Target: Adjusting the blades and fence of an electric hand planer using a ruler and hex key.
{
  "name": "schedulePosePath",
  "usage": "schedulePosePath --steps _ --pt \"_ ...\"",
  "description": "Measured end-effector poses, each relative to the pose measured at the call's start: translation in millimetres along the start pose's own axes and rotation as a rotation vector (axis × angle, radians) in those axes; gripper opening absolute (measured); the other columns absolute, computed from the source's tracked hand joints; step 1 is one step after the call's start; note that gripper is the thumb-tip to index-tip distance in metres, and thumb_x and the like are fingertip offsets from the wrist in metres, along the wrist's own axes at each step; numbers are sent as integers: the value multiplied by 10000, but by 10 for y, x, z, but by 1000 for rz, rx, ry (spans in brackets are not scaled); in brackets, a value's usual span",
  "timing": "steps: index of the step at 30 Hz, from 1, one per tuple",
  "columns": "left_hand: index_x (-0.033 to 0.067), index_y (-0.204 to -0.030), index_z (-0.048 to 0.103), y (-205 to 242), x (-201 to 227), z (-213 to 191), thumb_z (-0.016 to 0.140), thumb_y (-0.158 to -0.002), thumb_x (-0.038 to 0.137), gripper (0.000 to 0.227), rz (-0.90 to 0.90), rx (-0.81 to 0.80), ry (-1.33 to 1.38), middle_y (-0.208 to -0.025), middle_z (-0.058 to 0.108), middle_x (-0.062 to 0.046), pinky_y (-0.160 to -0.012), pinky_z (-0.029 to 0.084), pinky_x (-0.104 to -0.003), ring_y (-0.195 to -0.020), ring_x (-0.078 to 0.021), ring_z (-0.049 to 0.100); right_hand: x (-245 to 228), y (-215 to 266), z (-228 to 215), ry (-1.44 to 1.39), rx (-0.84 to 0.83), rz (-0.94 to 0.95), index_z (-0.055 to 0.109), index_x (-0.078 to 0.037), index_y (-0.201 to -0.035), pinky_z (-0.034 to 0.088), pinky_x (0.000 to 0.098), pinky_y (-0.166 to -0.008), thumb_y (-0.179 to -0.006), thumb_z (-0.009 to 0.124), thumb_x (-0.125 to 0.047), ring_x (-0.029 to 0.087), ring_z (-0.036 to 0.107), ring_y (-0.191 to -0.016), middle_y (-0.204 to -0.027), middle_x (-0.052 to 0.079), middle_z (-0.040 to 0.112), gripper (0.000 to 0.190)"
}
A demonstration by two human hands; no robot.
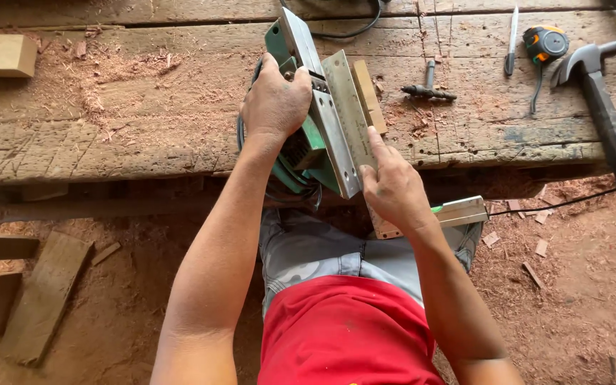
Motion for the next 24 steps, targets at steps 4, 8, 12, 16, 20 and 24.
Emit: schedulePosePath --steps 4,8,12,16,20,24 --pt "34 -1524 358 -34 -37 25 546 -900 447 771 5 4 14 -1221 707 -186 -1085 399 -511 -1173 -344 674 -32 -25 13 -6 -56 69 418 -45 -1545 513 508 -924 -939 609 -179 436 650 -1048 -1194 243 647 650" --pt "54 -1493 412 -3 5 -6 558 -865 418 740 10 -10 9 -1201 728 -152 -1092 397 -526 -1170 -328 680 -24 -22 13 -10 -35 34 423 -28 -1538 516 511 -921 -937 618 -171 438 652 -1048 -1194 249 647 648" --pt "-4 -1545 295 16 4 12 530 -852 373 823 1 -28 31 -1107 759 -135 -1091 381 -533 -1079 -283 729 -42 -26 12 -7 -45 42 419 -29 -1541 519 511 -919 -937 619 -166 440 655 -1039 -1188 252 647 652" --pt "-10 -1539 318 -17 -43 47 531 -865 369 802 27 -22 41 -1099 753 -138 -1084 393 -536 -1071 -283 724 -38 -38 24 3 -62 54 404 -32 -1550 520 510 -913 -933 620 -166 425 666 -1026 -1175 249 651 668" --pt "-23 -1535 291 -51 -52 71 557 -861 367 823 34 5 26 -1081 746 -135 -1053 396 -545 -1040 -276 718 -32 -31 20 15 -59 62 403 -39 -1553 525 504 -911 -941 623 -175 419 668 -1023 -1177 248 651 664" --pt "71 -1396 478 32 -6 2 549 -869 350 601 36 -18 82 -1007 767 -89 -1030 447 -525 -914 -228 762 73 -75 -7 -36 -85 92 404 -35 -1559 521 483 -956 -944 620 -155 413 666 -1049 -1166 249 660 663"
Point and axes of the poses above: each hand's wrist, its own y-axis away from the middle knuckle, its own z-axis out of the palm, x = y × z, the point moved 3 cm from there along -y, towards the middle knuckle
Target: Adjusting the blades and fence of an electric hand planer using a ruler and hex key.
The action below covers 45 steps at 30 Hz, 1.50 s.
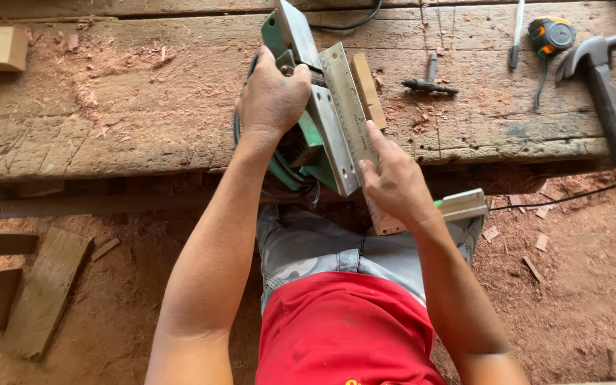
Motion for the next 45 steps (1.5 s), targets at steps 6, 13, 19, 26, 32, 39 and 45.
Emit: schedulePosePath --steps 6,13,19,26,32,39,45 --pt "105 -1308 536 33 30 -44 550 -881 334 484 3 -5 25 -1011 758 -72 -958 518 -468 -891 -199 762 1356 -363 -574 105 308 47 465 -16 -1540 513 473 -1054 -949 649 -112 437 642 -1180 -1294 307 636 627" --pt "56 -1428 440 -14 -8 -17 570 -876 364 646 -2 40 -22 -1100 741 -137 -996 479 -480 -983 -290 734 2282 -731 -812 246 366 244 578 -121 -1505 522 519 -977 -963 728 -154 462 631 -1080 -1249 308 591 563" --pt "85 -1413 475 60 90 -85 558 -870 379 623 -51 13 -38 -1162 732 -144 -1054 427 -493 -1079 -307 716 1507 -963 -364 377 375 46 690 -32 -1302 605 479 -798 -1037 688 -224 330 652 -1005 -1157 249 654 328" --pt "145 -1342 545 81 111 -105 576 -849 389 551 -14 49 5 -1211 723 -136 -1033 455 -486 -1146 -330 680 444 -1155 228 100 158 -22 563 15 -1351 577 463 -781 -889 771 -368 334 647 -925 -1091 245 644 634" --pt "161 -1330 556 99 171 -114 577 -837 403 550 -34 24 4 -1184 738 -132 -1044 456 -478 -1131 -328 692 527 -1238 221 -513 -40 207 605 19 -1352 579 356 -750 -1004 679 -245 230 625 -882 -1078 150 631 442" --pt "151 -1322 565 70 108 -74 591 -830 397 550 -9 46 27 -1168 741 -121 -1032 462 -471 -1122 -316 695 66 -1278 72 -1088 217 -83 535 3 -1282 638 303 -765 -973 657 -61 149 712 -930 -1069 69 712 338" --pt "162 -1289 586 137 180 -115 586 -824 391 519 -32 33 19 -1140 754 -103 -1013 474 -473 -1089 -292 707 -7 -1345 153 -1028 269 -130 578 -17 -1125 628 296 -785 -985 699 -70 160 702 -912 -1025 93 699 193"
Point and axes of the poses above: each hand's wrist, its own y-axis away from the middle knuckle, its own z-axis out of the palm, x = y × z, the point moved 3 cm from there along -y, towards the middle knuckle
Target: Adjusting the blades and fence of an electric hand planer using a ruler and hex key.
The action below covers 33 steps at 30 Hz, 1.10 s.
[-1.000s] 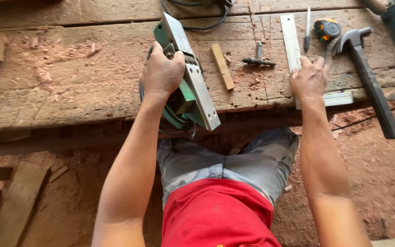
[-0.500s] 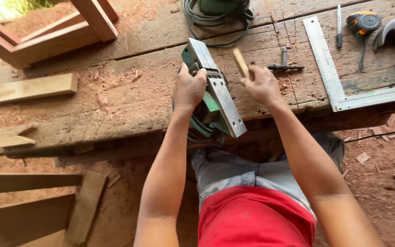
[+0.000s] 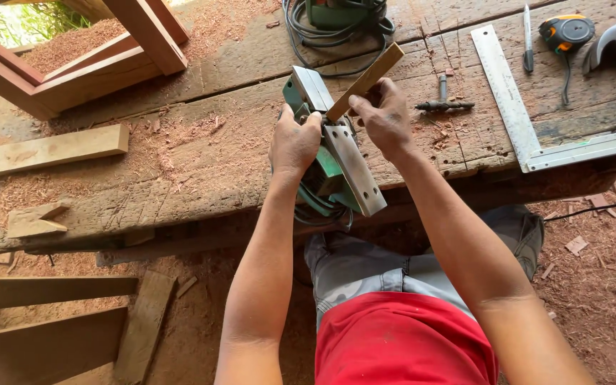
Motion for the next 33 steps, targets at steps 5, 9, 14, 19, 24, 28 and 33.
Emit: schedulePosePath --steps 5,9,14,19,24,28,33 --pt "171 -1309 560 -31 -48 28 570 -844 374 507 -34 -21 -4 -1094 758 -85 -1016 473 -471 -1039 -255 730 -118 -21 -88 43 45 25 590 -25 -1100 623 292 -740 -988 689 -118 169 701 -878 -1004 94 700 176" --pt "171 -1313 550 -14 -23 19 562 -843 370 510 -50 -40 2 -1073 759 -88 -1003 487 -477 -1023 -251 742 -244 7 -36 27 53 -49 587 -47 -1068 631 305 -698 -982 673 -138 175 694 -832 -993 97 703 152" --pt "155 -1315 546 -46 -59 36 578 -843 376 522 -10 -12 0 -1090 751 -89 -1010 474 -478 -1043 -261 724 -156 -16 1 135 -60 -65 623 -47 -1061 625 314 -747 -1002 679 -132 182 702 -865 -991 113 715 117" --pt "173 -1292 574 -13 -5 5 570 -837 377 499 1 -13 8 -1101 756 -77 -1004 480 -470 -1047 -258 723 -261 -2 -7 51 47 -104 626 -52 -1042 648 311 -708 -1011 653 -143 172 706 -816 -977 96 715 100" --pt "175 -1312 559 -21 -39 18 576 -836 385 521 -1 -7 9 -1122 748 -82 -1006 473 -474 -1063 -269 712 -229 4 -8 95 22 -48 642 -47 -1019 603 304 -650 -997 654 -131 158 663 -774 -938 90 714 88" --pt "147 -1316 570 -46 -40 19 591 -858 391 519 18 7 -30 -1137 740 -105 -1023 464 -483 -1097 -294 688 -325 43 14 87 79 -25 623 -63 -1013 594 286 -651 -997 636 -132 148 647 -739 -933 74 713 72" --pt "161 -1324 560 -49 -69 47 573 -841 387 533 10 0 1 -1101 751 -85 -1007 469 -480 -1055 -264 712 -262 23 40 141 39 71 648 -57 -994 605 325 -654 -973 652 -174 145 655 -750 -924 79 708 120"
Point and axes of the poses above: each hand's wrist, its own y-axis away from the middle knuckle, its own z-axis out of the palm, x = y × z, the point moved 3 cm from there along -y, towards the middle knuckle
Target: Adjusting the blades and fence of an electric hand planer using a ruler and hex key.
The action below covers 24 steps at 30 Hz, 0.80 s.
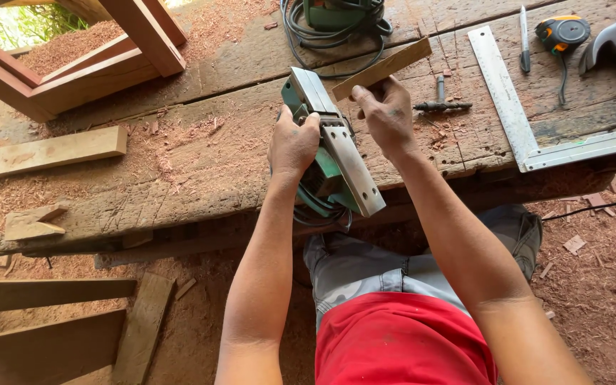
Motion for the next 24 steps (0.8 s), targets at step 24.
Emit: schedulePosePath --steps 24 --pt "155 -1317 564 23 47 -33 586 -833 372 531 -27 -14 8 -1111 749 -91 -1019 468 -455 -1074 -271 711 -18 49 65 117 -160 -9 712 -41 -1037 532 305 -612 -974 593 -197 159 595 -706 -825 51 670 206"
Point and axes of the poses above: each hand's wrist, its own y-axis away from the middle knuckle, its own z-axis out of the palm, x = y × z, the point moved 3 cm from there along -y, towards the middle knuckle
